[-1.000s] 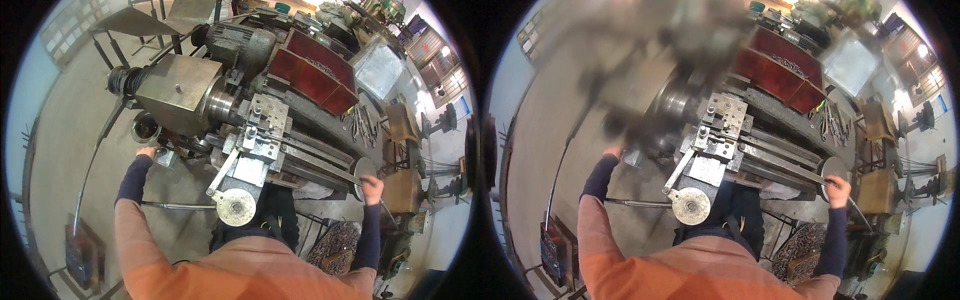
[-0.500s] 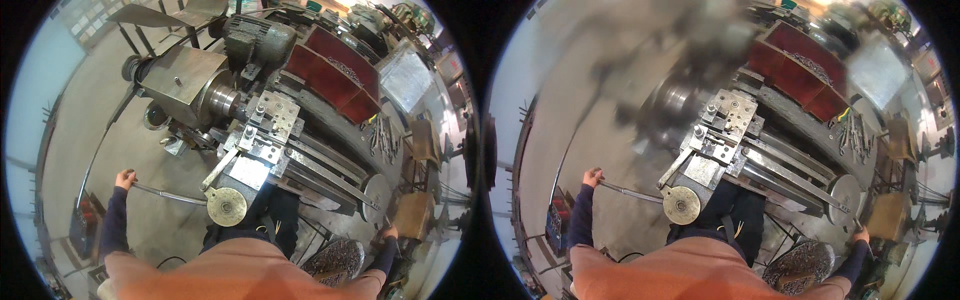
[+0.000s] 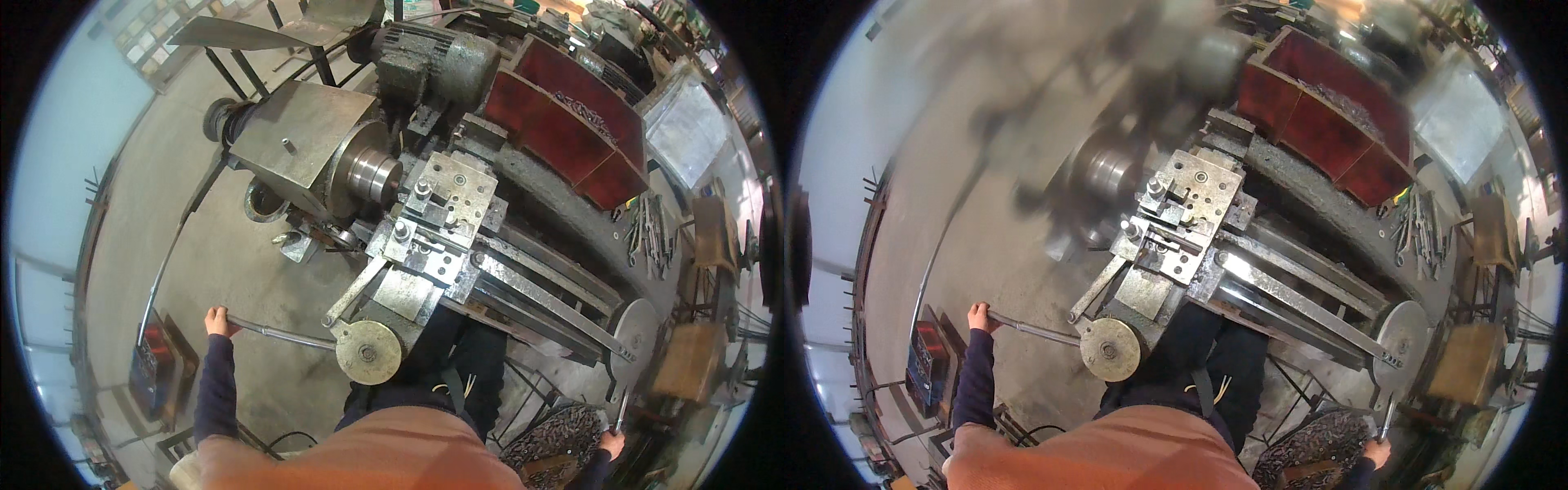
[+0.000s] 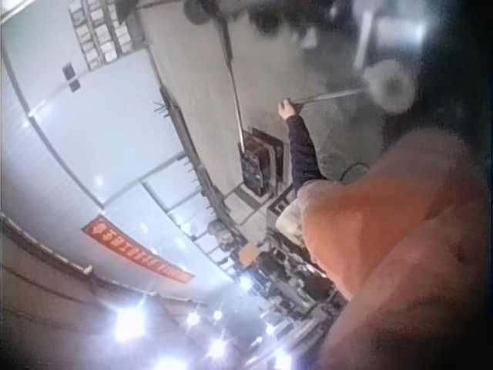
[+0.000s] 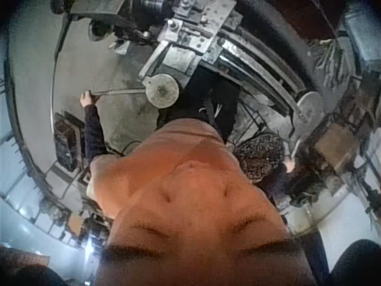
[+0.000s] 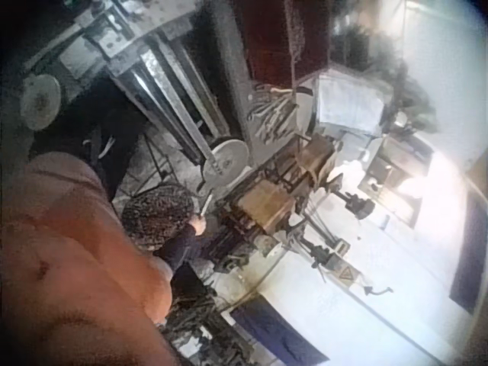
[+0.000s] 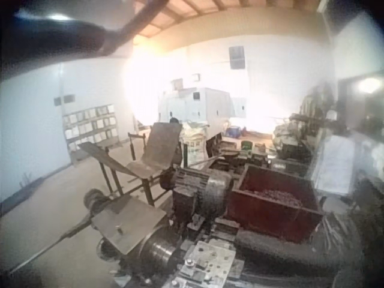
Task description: The person operates a metal lathe, repeatedly loading small cylindrical metal pieces into the chuck, adjusting the machine controls, and removing finished pieces. The person places the finished pieces into a nearby container.
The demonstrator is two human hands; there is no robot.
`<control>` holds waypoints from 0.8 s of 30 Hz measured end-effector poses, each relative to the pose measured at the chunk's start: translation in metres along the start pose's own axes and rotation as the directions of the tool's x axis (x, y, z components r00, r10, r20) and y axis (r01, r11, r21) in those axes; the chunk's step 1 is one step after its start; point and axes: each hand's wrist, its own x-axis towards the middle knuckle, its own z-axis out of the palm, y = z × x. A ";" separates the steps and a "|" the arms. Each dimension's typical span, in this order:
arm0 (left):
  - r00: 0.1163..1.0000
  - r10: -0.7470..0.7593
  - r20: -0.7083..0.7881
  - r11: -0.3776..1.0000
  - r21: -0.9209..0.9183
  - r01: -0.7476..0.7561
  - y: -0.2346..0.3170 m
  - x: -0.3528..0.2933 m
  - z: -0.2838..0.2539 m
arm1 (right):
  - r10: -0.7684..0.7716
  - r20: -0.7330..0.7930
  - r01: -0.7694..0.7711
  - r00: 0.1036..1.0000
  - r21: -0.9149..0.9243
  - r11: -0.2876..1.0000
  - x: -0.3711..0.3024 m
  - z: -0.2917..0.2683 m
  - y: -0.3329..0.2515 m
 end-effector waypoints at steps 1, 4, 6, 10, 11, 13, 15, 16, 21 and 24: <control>1.000 0.005 0.011 0.997 -0.072 -0.005 0.007 -0.001 0.010 | -0.022 -0.064 0.025 0.998 0.047 0.999 -0.008 0.012 0.005; 0.999 0.029 0.046 0.982 -0.186 -0.020 0.015 0.004 0.019 | 0.004 -0.036 0.001 0.999 0.127 0.992 -0.030 0.011 0.001; 0.993 0.087 0.085 0.983 -0.169 -0.072 0.011 0.013 0.017 | 0.033 0.004 -0.033 0.999 0.159 0.987 -0.039 0.007 -0.003; 0.995 0.077 0.067 0.979 -0.194 -0.063 0.015 0.016 0.026 | 0.053 -0.051 -0.043 0.997 0.177 0.983 -0.035 0.022 0.006; 0.996 0.072 0.061 0.981 -0.186 -0.060 0.020 0.013 0.030 | 0.028 -0.060 -0.015 0.998 0.206 0.979 -0.035 0.024 0.009; 0.996 0.060 0.060 0.983 -0.179 -0.048 0.021 0.011 0.032 | -0.004 -0.040 0.013 0.999 0.230 0.973 -0.029 0.025 0.013; 0.997 0.048 0.067 0.984 -0.176 -0.036 0.022 0.012 0.029 | -0.022 0.024 0.016 0.999 0.225 0.974 -0.027 0.021 0.011; 0.997 0.047 0.059 0.985 -0.170 -0.036 0.021 0.014 0.029 | -0.029 -0.011 0.031 1.000 0.228 0.973 -0.027 0.022 0.012; 0.987 0.085 0.136 0.966 -0.253 -0.049 0.023 0.002 0.027 | -0.030 -0.099 0.050 0.995 0.209 0.977 -0.035 0.014 0.002; 0.996 -0.086 0.000 0.908 -0.411 0.078 0.027 -0.023 0.032 | -0.032 -0.062 0.039 0.998 0.114 0.993 -0.019 -0.002 -0.002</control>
